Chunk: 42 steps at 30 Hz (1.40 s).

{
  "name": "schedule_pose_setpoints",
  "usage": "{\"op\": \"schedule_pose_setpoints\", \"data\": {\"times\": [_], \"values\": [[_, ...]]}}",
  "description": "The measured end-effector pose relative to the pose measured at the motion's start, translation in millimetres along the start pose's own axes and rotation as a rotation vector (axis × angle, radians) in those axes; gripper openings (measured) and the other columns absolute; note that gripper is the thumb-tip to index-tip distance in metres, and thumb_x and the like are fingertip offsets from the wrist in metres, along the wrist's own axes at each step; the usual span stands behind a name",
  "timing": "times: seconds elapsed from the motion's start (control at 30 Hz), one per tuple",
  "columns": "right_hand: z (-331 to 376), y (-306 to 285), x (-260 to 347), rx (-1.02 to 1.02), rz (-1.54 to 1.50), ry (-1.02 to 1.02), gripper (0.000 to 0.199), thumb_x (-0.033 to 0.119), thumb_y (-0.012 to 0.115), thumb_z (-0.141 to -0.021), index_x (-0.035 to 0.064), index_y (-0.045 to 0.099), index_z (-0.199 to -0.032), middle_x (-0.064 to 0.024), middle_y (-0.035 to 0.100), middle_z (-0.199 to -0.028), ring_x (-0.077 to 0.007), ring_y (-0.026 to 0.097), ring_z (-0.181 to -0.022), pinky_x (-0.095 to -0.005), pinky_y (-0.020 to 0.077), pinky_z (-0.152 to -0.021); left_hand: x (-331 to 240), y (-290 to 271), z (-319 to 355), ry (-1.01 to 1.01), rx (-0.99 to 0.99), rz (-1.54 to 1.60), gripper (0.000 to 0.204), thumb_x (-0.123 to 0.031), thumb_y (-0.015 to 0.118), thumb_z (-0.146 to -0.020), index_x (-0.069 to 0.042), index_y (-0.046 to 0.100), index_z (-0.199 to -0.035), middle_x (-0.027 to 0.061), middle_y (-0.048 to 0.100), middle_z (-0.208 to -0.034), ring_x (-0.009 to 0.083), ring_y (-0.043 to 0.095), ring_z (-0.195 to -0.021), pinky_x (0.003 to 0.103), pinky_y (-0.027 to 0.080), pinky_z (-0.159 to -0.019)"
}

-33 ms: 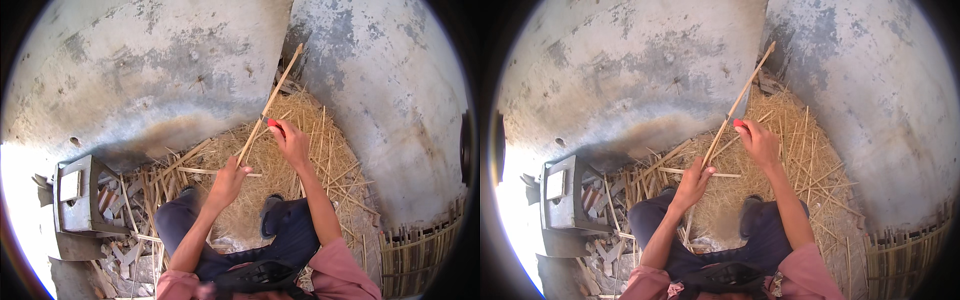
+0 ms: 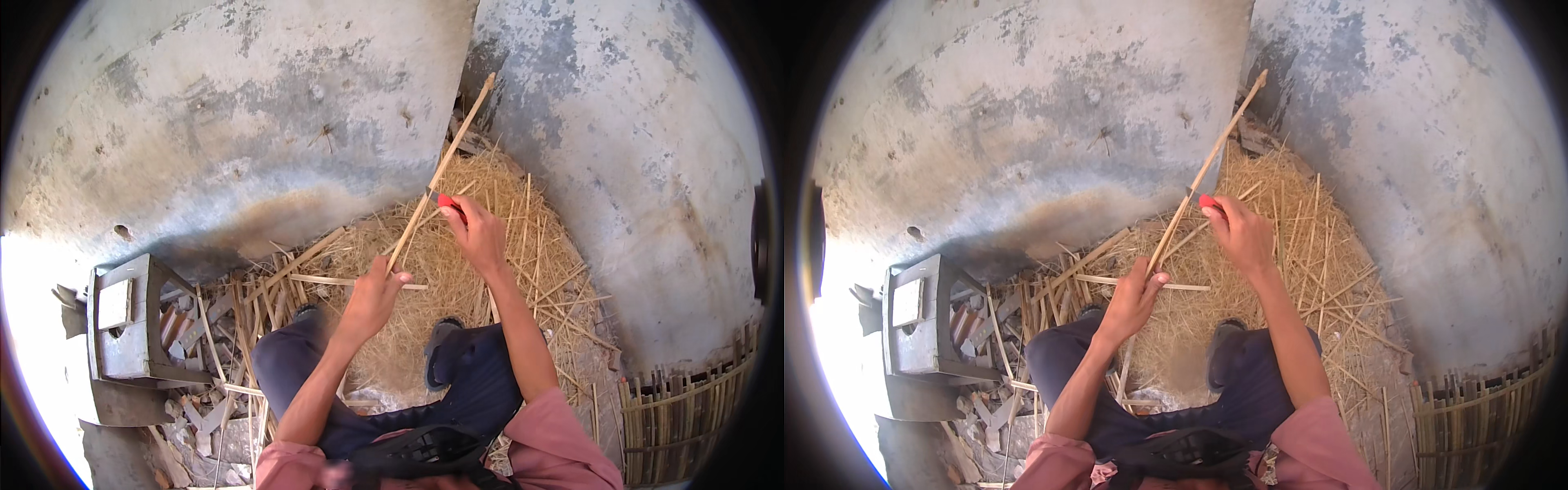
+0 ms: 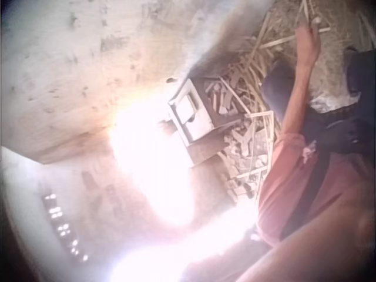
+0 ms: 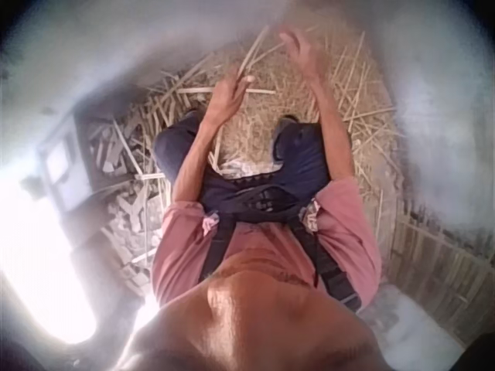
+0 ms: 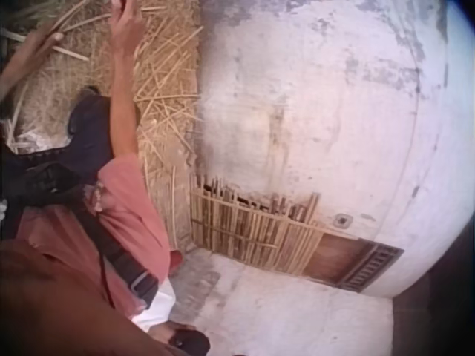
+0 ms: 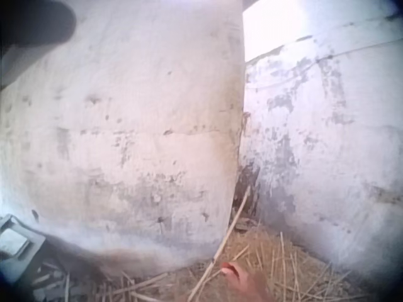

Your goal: The person whittles a strip of bamboo using a small utility knife, shaving off thin layers to smooth or shape the wood.

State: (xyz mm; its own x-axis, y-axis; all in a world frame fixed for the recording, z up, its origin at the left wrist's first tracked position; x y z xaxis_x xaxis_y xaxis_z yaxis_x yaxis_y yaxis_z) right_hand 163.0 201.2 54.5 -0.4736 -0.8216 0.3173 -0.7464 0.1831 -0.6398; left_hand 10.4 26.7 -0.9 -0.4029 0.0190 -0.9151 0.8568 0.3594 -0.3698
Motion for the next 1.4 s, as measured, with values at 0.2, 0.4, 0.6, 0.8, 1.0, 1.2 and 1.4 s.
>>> {"op": "schedule_pose_setpoints", "data": {"times": [0.2, 0.4, 0.6, 0.8, 1.0, 1.2, 1.4], "values": [[-3, -13, -63, -0.008, 0.122, 0.164, 0.034, 0.043, 0.063, -0.108, 0.0114, 0.074, -0.115, -0.0078, 0.077, -0.088, -0.0247, 0.072, -0.065, -0.0369, 0.0514, -0.055, 0, 5, 14, -0.008, 0.115, -0.050, 0.036, -0.035, 0.053, -0.115, 0.001, 0.051, -0.115, 0.0226, 0.056, -0.074, 0.0380, 0.054, -0.066, 0.049, 0.046, -0.067], [4, -16, -56, -0.045, 0.117, 0.086, 0.035, 0.044, 0.062, -0.108, 0.0117, 0.073, -0.116, -0.0090, 0.077, -0.089, -0.0278, 0.073, -0.068, -0.0405, 0.0526, -0.059, 14, -5, 30, 0.006, 0.139, -0.042, 0.035, -0.034, 0.049, -0.116, 0.001, 0.051, -0.117, 0.0250, 0.056, -0.076, 0.0443, 0.057, -0.070, 0.050, 0.046, -0.068], [7, -25, -79, -0.043, 0.171, 0.133, 0.034, 0.043, 0.061, -0.109, 0.0121, 0.074, -0.116, -0.0077, 0.077, -0.086, -0.0243, 0.072, -0.066, -0.0381, 0.0518, -0.056, 28, -8, 51, -0.025, 0.179, -0.067, 0.033, -0.031, 0.050, -0.115, 0.002, 0.051, -0.118, 0.0289, 0.059, -0.080, 0.0526, 0.060, -0.078, 0.055, 0.046, -0.069], [11, -56, -126, 0.027, 0.240, 0.472, 0.035, 0.043, 0.060, -0.110, 0.0122, 0.074, -0.120, -0.0089, 0.076, -0.085, -0.0266, 0.073, -0.070, -0.0391, 0.0525, -0.059, 38, -11, 71, -0.017, 0.256, -0.113, 0.032, -0.031, 0.050, -0.115, 0.001, 0.051, -0.116, 0.0293, 0.059, -0.082, 0.0546, 0.060, -0.083, 0.055, 0.046, -0.072], [23, -94, -139, -0.194, 0.329, 0.315, 0.039, 0.046, 0.059, -0.110, 0.0119, 0.075, -0.120, -0.0110, 0.077, -0.089, -0.0294, 0.074, -0.076, -0.0405, 0.0546, -0.065, 36, -6, 89, -0.029, 0.343, -0.123, 0.030, -0.029, 0.049, -0.115, 0.001, 0.051, -0.116, 0.0284, 0.060, -0.083, 0.0542, 0.062, -0.085, 0.055, 0.047, -0.074], [26, -96, -149, -0.192, 0.345, 0.338, 0.042, 0.047, 0.057, -0.110, 0.0105, 0.075, -0.119, -0.0119, 0.077, -0.089, -0.0296, 0.074, -0.077, -0.0417, 0.0544, -0.066, 46, -2, 94, -0.031, 0.336, -0.158, 0.029, -0.028, 0.049, -0.115, 0.001, 0.052, -0.119, 0.0276, 0.061, -0.083, 0.0539, 0.063, -0.087, 0.055, 0.047, -0.075], [27, -81, -169, -0.007, 0.027, 0.434, 0.049, 0.050, 0.053, -0.112, 0.0057, 0.074, -0.116, -0.0035, 0.063, -0.073, -0.0197, 0.058, -0.059, -0.0348, 0.0462, -0.056, 79, -3, 73, -0.135, 0.389, -0.184, 0.034, -0.036, 0.045, -0.116, -0.004, 0.052, -0.126, 0.0318, 0.065, -0.087, 0.0557, 0.064, -0.090, 0.059, 0.047, -0.077]]}}
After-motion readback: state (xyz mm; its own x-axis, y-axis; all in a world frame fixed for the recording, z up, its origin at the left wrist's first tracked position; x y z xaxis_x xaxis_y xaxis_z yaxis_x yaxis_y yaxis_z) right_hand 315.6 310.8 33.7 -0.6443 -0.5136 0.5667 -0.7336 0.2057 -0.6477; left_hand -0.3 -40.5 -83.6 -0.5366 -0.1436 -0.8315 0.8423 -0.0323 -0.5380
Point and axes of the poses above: each hand's wrist, its own z-axis away from the middle knuckle, its own y-axis out of the palm, x = y × z, the point moved 5 cm from there along -z, towards the middle knuckle
